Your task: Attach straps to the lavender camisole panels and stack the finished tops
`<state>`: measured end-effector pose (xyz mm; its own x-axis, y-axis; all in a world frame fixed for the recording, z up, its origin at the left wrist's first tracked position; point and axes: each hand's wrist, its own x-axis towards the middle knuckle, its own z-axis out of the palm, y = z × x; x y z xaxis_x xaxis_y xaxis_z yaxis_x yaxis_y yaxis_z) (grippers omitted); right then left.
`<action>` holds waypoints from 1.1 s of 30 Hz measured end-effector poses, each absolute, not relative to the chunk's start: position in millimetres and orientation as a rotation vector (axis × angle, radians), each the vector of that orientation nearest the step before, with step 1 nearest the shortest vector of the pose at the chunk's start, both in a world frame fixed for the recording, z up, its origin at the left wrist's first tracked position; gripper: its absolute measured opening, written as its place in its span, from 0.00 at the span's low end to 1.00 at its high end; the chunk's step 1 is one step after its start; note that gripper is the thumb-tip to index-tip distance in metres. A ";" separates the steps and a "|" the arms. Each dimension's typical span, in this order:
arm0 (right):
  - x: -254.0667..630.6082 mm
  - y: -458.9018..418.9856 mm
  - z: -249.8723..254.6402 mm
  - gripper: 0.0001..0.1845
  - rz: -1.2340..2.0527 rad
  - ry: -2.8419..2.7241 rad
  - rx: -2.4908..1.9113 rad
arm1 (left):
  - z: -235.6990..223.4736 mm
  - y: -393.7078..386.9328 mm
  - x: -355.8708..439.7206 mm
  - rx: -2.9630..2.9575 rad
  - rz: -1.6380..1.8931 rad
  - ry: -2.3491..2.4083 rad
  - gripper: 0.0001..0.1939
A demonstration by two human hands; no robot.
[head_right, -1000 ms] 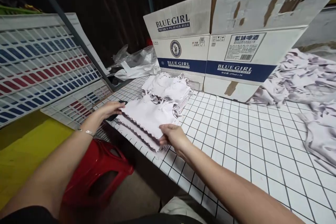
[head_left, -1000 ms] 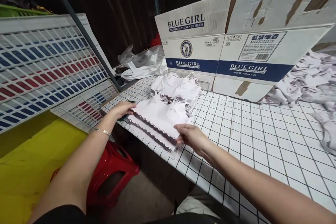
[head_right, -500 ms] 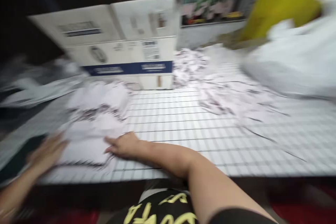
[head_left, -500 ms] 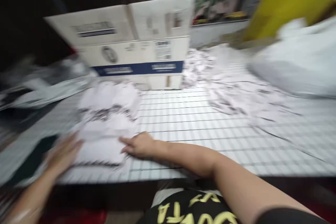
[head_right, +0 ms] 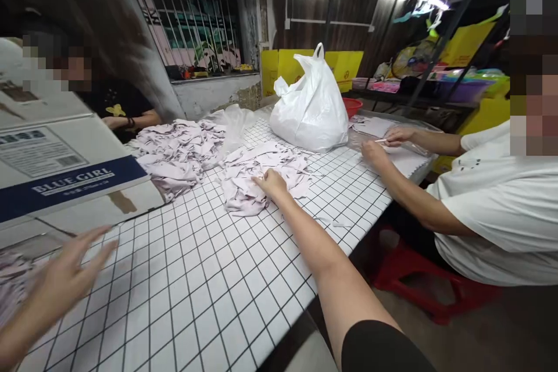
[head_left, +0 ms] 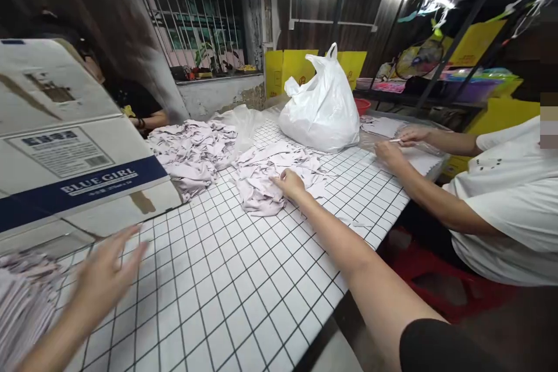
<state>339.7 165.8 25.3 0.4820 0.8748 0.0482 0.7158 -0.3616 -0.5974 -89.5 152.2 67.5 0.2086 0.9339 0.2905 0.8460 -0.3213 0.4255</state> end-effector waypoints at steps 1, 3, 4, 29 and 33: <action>350.8 171.7 23.7 0.17 0.434 -1.311 -2.183 | 60.8 161.0 -52.0 2.234 0.752 1.607 0.18; 360.7 180.9 18.5 0.15 0.533 -1.341 -2.154 | 44.2 176.6 33.1 2.094 0.708 1.408 0.20; 361.9 184.1 15.7 0.15 0.555 -1.353 -2.126 | 35.4 182.7 75.1 2.062 0.700 1.376 0.21; 280.6 76.6 151.4 0.14 1.717 -1.087 -0.616 | 74.0 129.7 55.6 1.447 0.525 1.008 0.05; 277.6 62.6 146.9 0.17 1.738 -0.934 -0.621 | 53.3 98.9 35.4 0.890 0.600 0.593 0.13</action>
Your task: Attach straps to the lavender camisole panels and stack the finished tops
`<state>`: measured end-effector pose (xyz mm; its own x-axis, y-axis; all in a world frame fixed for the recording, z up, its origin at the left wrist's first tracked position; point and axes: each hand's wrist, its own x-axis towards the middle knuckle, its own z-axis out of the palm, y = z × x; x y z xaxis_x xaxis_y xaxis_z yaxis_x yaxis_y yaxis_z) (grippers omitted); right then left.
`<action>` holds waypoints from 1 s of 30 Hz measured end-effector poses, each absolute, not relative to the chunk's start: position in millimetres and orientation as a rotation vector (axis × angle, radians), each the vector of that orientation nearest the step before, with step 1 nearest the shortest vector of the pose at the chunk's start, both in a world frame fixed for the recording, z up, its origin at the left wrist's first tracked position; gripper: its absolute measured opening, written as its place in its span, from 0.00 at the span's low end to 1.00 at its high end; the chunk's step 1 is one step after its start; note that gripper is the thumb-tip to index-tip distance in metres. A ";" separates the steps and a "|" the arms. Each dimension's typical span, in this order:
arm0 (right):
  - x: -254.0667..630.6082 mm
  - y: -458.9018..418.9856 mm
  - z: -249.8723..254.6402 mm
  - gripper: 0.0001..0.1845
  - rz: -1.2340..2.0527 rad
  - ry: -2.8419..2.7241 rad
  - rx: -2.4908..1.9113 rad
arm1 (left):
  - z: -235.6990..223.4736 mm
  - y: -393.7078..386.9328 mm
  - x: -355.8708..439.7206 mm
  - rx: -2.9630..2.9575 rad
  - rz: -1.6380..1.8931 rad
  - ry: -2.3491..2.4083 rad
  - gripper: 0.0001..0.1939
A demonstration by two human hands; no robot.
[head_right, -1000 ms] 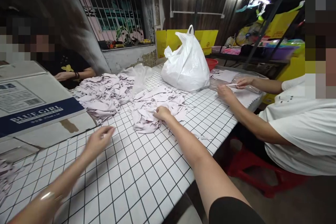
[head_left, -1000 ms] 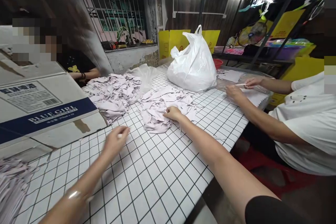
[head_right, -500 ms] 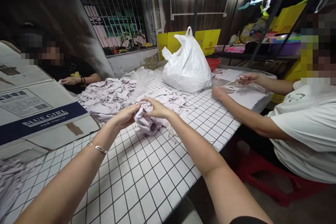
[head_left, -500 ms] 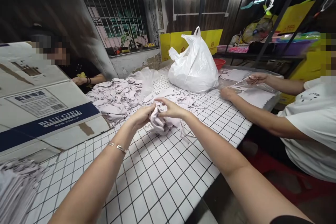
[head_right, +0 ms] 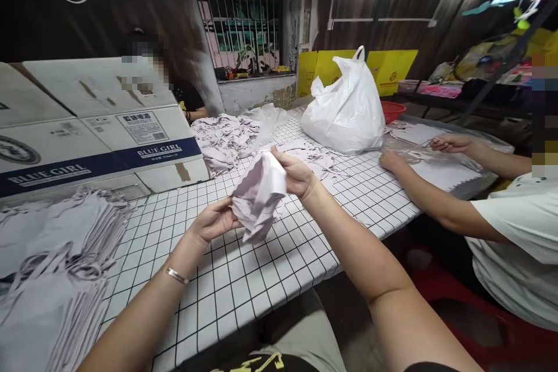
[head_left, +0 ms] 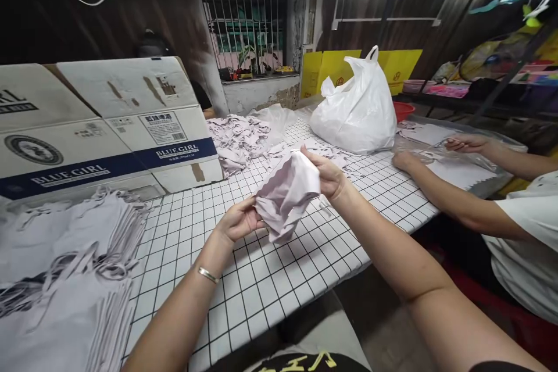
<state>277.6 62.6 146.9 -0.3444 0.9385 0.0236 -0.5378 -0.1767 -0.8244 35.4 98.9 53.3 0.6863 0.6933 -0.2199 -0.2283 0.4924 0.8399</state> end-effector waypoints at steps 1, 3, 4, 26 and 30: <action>279.5 59.4 138.8 0.16 1.738 -0.935 -0.622 | 56.5 92.5 32.2 0.805 0.679 0.505 0.13; 279.5 51.8 112.6 0.19 1.770 -1.004 -0.679 | 69.2 80.8 29.1 0.679 0.859 0.389 0.12; 275.8 47.5 96.1 0.21 1.821 -1.070 -0.746 | 76.9 75.1 28.9 0.614 0.928 0.327 0.11; 241.3 53.3 131.3 0.48 1.511 -1.242 -0.879 | 82.9 54.6 23.3 0.634 0.645 0.236 0.15; 291.0 55.7 155.9 0.44 1.280 -1.377 -0.987 | 115.3 60.9 -15.0 1.183 0.312 0.288 0.22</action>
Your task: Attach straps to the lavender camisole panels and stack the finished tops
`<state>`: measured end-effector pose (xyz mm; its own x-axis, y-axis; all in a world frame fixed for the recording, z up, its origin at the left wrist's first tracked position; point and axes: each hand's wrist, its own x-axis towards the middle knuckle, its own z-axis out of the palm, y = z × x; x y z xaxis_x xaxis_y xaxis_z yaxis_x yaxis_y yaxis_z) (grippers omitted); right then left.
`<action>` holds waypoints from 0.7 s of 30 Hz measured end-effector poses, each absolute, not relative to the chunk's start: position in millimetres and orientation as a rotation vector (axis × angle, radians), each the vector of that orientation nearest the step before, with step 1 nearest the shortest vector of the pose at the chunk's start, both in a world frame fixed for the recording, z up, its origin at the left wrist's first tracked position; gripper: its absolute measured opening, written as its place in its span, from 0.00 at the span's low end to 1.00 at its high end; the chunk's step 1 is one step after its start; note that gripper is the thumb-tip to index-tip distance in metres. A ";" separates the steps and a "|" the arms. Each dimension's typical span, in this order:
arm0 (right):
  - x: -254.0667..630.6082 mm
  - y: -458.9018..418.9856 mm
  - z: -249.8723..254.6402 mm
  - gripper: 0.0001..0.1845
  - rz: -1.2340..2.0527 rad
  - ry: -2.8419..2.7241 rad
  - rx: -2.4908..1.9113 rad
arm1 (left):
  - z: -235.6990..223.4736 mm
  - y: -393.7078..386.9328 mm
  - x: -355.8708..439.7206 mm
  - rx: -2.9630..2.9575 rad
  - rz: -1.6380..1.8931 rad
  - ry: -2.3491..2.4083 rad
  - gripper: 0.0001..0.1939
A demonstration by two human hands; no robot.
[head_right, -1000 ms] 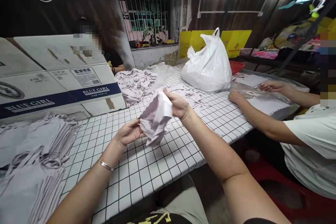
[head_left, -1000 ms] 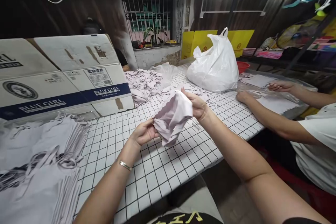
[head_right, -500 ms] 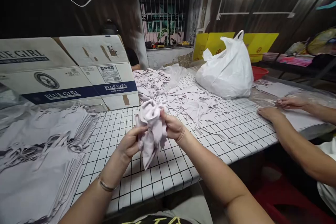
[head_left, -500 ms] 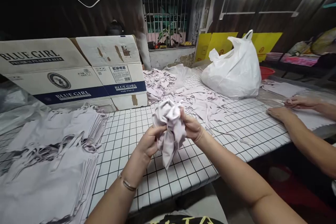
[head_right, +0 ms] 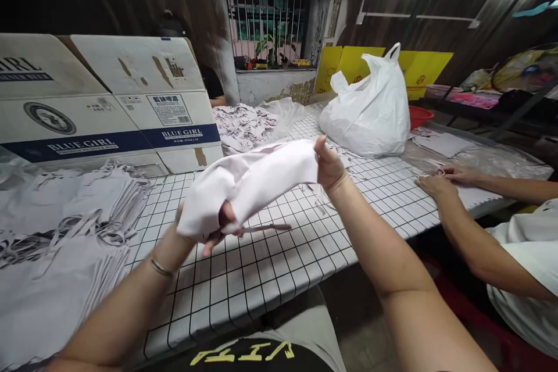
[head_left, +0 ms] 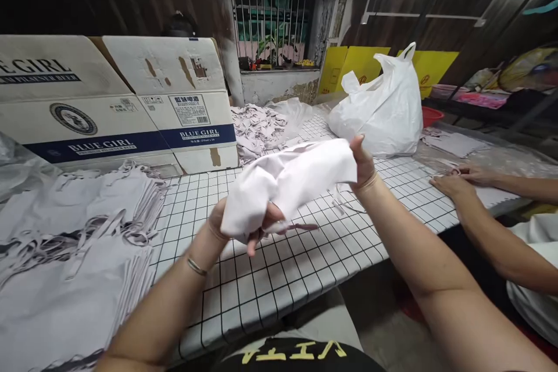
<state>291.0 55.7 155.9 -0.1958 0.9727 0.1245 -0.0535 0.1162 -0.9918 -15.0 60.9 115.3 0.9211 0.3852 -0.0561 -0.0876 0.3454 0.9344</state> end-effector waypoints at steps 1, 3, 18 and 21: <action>302.5 54.6 162.7 0.40 1.252 -1.442 -1.018 | 127.9 61.7 -24.4 1.343 0.201 0.322 0.19; 321.2 50.8 174.5 0.30 1.264 -1.653 -1.131 | 152.4 61.8 -40.1 1.608 0.084 0.395 0.11; 314.0 49.6 157.6 0.13 1.263 -1.692 -1.057 | 189.1 83.3 -79.5 2.107 0.486 0.950 0.17; 310.6 55.9 144.3 0.10 1.331 -1.542 -0.928 | 187.6 84.9 -81.7 1.954 0.639 0.744 0.15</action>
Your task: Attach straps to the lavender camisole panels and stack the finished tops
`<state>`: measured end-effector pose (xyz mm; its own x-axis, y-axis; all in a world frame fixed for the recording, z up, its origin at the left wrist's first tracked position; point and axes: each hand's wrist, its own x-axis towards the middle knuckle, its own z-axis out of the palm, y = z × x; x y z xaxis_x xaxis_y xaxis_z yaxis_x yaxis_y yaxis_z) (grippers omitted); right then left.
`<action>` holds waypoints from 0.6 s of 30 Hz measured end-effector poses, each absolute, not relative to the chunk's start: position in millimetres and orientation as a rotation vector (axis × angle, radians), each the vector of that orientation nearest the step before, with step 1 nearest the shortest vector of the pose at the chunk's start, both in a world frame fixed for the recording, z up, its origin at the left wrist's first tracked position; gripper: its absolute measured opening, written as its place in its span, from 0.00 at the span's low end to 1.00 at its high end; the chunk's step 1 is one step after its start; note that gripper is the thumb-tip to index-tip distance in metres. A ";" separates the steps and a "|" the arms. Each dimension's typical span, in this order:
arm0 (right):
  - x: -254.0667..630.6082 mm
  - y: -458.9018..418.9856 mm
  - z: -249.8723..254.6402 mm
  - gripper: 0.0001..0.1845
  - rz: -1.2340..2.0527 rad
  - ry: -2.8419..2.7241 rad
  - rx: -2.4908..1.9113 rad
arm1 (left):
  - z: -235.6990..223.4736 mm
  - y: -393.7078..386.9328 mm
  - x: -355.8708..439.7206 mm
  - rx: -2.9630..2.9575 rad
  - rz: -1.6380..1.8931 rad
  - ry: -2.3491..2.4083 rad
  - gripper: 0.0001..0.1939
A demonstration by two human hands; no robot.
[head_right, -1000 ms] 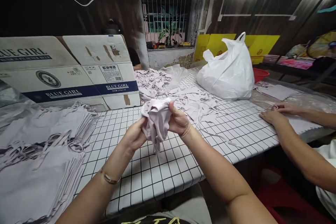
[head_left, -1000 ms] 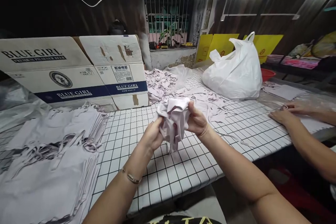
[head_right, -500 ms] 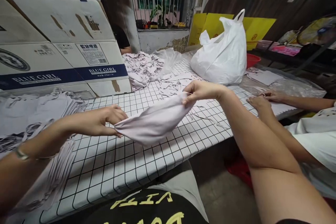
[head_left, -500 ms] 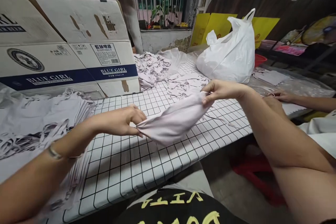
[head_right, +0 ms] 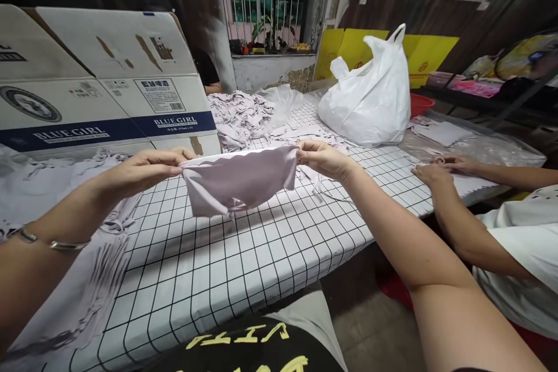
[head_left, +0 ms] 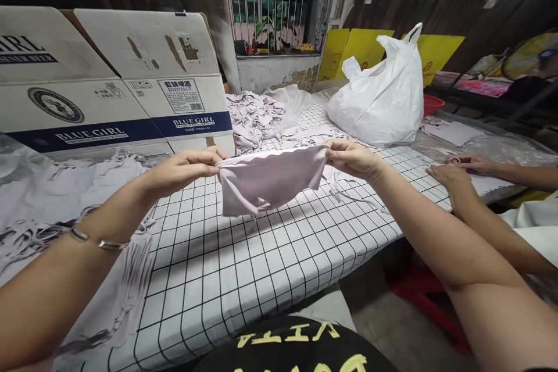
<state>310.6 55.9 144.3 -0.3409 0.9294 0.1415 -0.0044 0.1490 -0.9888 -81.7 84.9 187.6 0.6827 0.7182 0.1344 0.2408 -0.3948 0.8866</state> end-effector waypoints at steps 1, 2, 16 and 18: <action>310.6 58.4 140.6 0.09 1.347 -1.526 -0.914 | 186.6 84.6 -83.4 1.894 0.660 0.676 0.15; 311.5 61.0 137.7 0.09 1.350 -1.530 -0.912 | 185.6 84.2 -85.3 1.843 0.659 0.627 0.16; 354.7 126.4 184.3 0.24 0.648 -1.686 -1.382 | 227.9 147.5 -56.4 2.296 0.605 0.979 0.16; 353.3 133.2 191.0 0.23 0.749 -1.629 -1.339 | 237.5 151.0 -48.7 2.098 0.783 0.815 0.17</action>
<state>353.3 133.2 191.0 -0.0390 0.9680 0.2480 0.4418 0.2393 -0.8646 -48.7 151.0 237.5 0.6118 0.7456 0.2642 0.2934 -0.5240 0.7996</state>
